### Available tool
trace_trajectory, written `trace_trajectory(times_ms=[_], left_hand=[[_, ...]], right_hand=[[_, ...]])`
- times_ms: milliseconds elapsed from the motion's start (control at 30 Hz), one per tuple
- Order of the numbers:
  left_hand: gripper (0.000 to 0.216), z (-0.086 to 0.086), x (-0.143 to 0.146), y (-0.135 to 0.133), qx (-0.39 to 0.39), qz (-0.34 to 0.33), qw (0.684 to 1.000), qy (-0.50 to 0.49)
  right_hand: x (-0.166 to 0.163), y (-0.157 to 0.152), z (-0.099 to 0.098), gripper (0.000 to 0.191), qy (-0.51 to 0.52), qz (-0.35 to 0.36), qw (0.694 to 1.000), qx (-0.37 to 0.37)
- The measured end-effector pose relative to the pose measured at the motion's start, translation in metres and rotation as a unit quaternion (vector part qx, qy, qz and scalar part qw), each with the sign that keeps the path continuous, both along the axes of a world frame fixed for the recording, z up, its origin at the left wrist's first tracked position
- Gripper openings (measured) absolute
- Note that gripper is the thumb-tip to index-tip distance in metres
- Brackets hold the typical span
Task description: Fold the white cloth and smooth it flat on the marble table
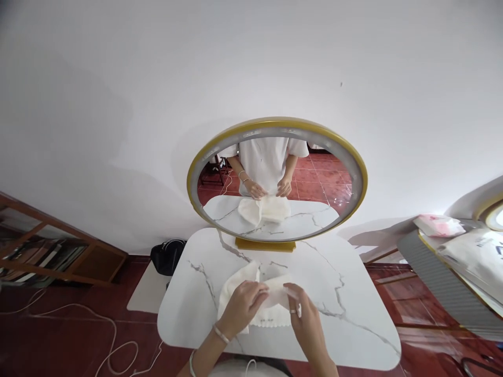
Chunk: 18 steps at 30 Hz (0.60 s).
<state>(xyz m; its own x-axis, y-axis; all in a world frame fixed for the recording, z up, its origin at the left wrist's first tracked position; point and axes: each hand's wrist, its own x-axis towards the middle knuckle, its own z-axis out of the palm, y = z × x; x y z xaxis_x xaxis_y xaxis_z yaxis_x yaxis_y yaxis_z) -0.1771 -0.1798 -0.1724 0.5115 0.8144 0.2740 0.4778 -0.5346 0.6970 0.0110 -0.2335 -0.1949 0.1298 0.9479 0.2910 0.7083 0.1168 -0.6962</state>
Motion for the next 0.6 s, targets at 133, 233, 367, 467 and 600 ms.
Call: trace_trajectory(times_ms=[133, 233, 367, 467, 600], left_hand=[[0.022, 0.018, -0.005, 0.008, 0.009, 0.000, 1.000, 0.003], [0.021, 0.025, -0.007, 0.008, 0.025, -0.033, 0.999, 0.008], [0.021, 0.025, -0.007, 0.006, 0.036, -0.050, 0.998, 0.011], [0.026, 0.022, -0.008, 0.003, 0.048, -0.059, 0.997, 0.022], [0.021, 0.019, -0.009, -0.001, 0.040, -0.071, 0.996, 0.035]], right_hand=[[-0.005, -0.001, 0.024, 0.022, 0.000, 0.007, 1.000, 0.011], [0.000, 0.000, 0.036, 0.021, -0.011, 0.013, 1.000, -0.013], [0.012, -0.002, 0.039, 0.019, -0.001, 0.039, 0.996, -0.075], [0.013, -0.005, 0.043, 0.021, 0.017, 0.073, 0.986, -0.146], [0.010, -0.007, 0.054, 0.030, 0.064, 0.051, 0.979, -0.187]])
